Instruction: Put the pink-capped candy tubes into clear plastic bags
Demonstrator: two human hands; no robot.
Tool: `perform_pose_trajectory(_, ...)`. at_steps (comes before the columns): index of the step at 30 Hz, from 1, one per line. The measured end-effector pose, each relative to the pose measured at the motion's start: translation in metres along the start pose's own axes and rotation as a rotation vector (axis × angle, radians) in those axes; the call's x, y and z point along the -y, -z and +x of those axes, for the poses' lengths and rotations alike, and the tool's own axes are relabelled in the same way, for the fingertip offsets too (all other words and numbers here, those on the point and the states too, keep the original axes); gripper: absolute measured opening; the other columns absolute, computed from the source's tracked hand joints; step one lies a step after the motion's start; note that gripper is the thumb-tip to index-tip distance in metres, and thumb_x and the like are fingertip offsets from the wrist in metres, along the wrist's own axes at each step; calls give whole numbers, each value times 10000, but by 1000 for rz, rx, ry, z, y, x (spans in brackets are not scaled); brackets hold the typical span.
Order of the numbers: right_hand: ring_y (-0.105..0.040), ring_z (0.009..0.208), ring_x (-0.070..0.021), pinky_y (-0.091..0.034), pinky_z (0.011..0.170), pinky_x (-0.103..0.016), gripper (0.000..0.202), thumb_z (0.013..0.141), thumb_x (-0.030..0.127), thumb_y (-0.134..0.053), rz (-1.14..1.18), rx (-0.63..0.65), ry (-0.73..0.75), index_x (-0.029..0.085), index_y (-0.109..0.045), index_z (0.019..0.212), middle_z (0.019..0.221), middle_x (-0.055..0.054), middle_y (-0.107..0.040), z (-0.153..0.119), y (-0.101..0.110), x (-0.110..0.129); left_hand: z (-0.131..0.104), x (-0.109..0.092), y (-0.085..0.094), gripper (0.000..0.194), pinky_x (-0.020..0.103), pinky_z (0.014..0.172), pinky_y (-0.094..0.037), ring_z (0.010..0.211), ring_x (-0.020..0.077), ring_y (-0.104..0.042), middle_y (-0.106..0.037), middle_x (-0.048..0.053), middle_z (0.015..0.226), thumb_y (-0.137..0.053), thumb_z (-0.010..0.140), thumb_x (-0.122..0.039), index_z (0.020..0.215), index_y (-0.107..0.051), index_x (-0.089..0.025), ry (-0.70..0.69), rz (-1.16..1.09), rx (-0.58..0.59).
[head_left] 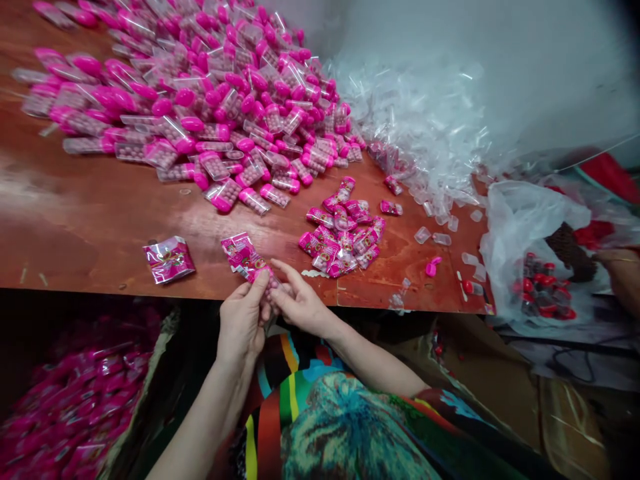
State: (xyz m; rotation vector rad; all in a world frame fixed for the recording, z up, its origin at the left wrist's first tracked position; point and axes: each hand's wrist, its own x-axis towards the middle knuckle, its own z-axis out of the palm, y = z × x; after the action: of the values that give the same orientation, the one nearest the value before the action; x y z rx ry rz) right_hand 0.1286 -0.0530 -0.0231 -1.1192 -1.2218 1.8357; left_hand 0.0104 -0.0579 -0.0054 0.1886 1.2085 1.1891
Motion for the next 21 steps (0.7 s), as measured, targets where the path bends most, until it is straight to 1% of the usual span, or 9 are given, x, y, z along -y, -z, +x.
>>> perform_pose_trajectory(3,-218,375,-26,-206,367,-147,663,929,428,-616,286,98,-134,297,-297,1495,623,118,-462,0,6,2,-4,4,1,392,174,380,-238,361,49,-400,-540,-12,439,-841,684,-434,610,-601,-133,-42,54,30)
perform_pose_trajectory(5,-175,354,-19,-174,353,-140,636,923,438,-629,357,104,-139,277,-333,1462,577,141,-425,0,9,2,-6,6,3,367,174,388,-260,387,55,-415,-563,-6,488,-816,712,-439,646,-629,-131,-21,80,88)
perform_pose_trajectory(7,-192,342,-17,-177,342,-136,607,924,438,-637,369,89,-98,265,-359,1435,567,143,-430,0,11,0,-6,5,4,353,176,399,-287,411,60,-431,-578,-5,534,-812,716,-442,692,-651,-129,27,82,154)
perform_pose_trajectory(9,-255,341,-18,-210,337,-136,611,918,431,-654,332,95,-61,267,-362,1429,593,128,-488,0,13,-2,-5,2,5,370,180,410,-309,408,62,-426,-581,-3,540,-807,721,-465,712,-657,-127,63,73,184)
perform_pose_trajectory(13,-351,354,-24,-280,343,-138,694,903,399,-688,248,166,-73,297,-299,1468,679,97,-599,0,17,-1,-1,-2,6,472,202,443,-361,406,101,-463,-473,-17,399,-817,683,-549,586,-579,-153,81,82,160)
perform_pose_trajectory(14,-351,351,-25,-291,343,-140,713,899,400,-691,252,173,-75,300,-282,1475,683,98,-606,0,18,-1,-1,-2,6,482,202,451,-362,410,99,-459,-460,-20,391,-822,678,-550,568,-564,-157,76,96,165)
perform_pose_trajectory(16,-345,345,-27,-306,342,-145,736,881,403,-709,270,152,-63,295,-279,1469,672,109,-597,1,19,-1,-1,1,8,469,196,446,-333,397,72,-396,-469,-27,416,-815,695,-540,579,-571,-156,70,130,185)
perform_pose_trajectory(19,-362,358,-28,-309,350,-149,725,844,380,-752,272,112,-24,288,-337,1431,671,116,-572,4,19,-6,-3,7,11,427,196,434,-288,385,53,-316,-446,-50,443,-792,729,-519,614,-589,-162,78,176,231)
perform_pose_trajectory(21,-364,367,-33,-311,358,-157,677,837,376,-758,258,112,-7,283,-391,1398,655,117,-545,5,19,-9,-3,9,12,400,198,437,-280,387,51,-313,-447,-52,461,-781,743,-507,640,-604,-164,80,197,272)
